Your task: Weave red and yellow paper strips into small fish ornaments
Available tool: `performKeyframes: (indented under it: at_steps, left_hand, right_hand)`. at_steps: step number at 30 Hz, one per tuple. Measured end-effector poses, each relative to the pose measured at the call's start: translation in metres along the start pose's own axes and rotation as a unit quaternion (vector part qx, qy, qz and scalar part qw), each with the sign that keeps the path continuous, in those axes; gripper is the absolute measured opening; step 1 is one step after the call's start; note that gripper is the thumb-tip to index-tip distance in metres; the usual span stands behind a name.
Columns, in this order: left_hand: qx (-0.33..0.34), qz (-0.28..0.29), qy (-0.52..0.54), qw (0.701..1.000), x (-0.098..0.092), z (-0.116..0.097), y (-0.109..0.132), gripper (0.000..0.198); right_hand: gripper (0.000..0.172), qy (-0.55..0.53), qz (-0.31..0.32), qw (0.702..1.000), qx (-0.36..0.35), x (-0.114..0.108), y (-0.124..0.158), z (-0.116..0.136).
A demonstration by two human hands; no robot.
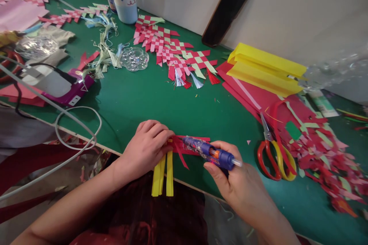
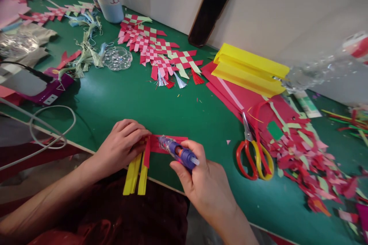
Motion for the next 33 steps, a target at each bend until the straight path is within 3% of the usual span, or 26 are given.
performKeyframes:
  at_steps: [6, 12, 18, 22, 25, 29, 32, 33]
  left_hand:
    - [-0.018, 0.0, -0.003, 1.0, -0.001, 0.002, 0.0, 0.024]
    - [-0.009, 0.01, -0.002, 1.0, -0.005, -0.003, 0.0, 0.007]
    - [0.019, 0.003, -0.005, 1.0, -0.002, -0.001, 0.002, 0.016]
    - [0.047, -0.017, -0.028, 0.998, -0.002, -0.003, 0.004, 0.022]
    - [0.061, -0.02, -0.072, 0.995, -0.004, -0.009, 0.006, 0.023]
    - [0.085, 0.007, -0.151, 0.985, -0.006, -0.015, 0.006, 0.024]
    - [0.097, 0.027, -0.185, 0.978, -0.005, -0.017, 0.006, 0.025]
    - [0.098, 0.028, -0.193, 0.976, -0.005, -0.017, 0.006, 0.025]
  right_hand:
    - [0.036, 0.001, 0.014, 1.0, 0.024, -0.003, 0.009, -0.004]
    - [0.049, 0.102, -0.098, 0.987, 0.082, -0.025, 0.043, -0.036]
    - [0.065, 0.254, -0.05, 0.959, 0.116, -0.013, 0.066, -0.076]
    - [0.065, 0.245, -0.026, 0.965, 0.093, -0.002, 0.075, -0.086]
    - [0.061, 0.211, -0.049, 0.974, 0.063, -0.01, 0.076, -0.077]
    - [0.045, 0.2, -0.123, 0.972, 0.019, -0.02, 0.06, -0.044]
    - [0.038, 0.167, -0.12, 0.977, -0.059, 0.001, 0.037, -0.009]
    - [0.036, 0.155, -0.087, 0.981, -0.076, 0.013, 0.028, 0.001]
Point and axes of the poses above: each hand's wrist, its own y-axis away from the middle knuckle, its own x-axis out of the palm, z = x × y, the point moved 6 cm from there along -y, towards the middle knuckle, and after that the axes turned 14 degrees about -x, right-handed, at the moved point
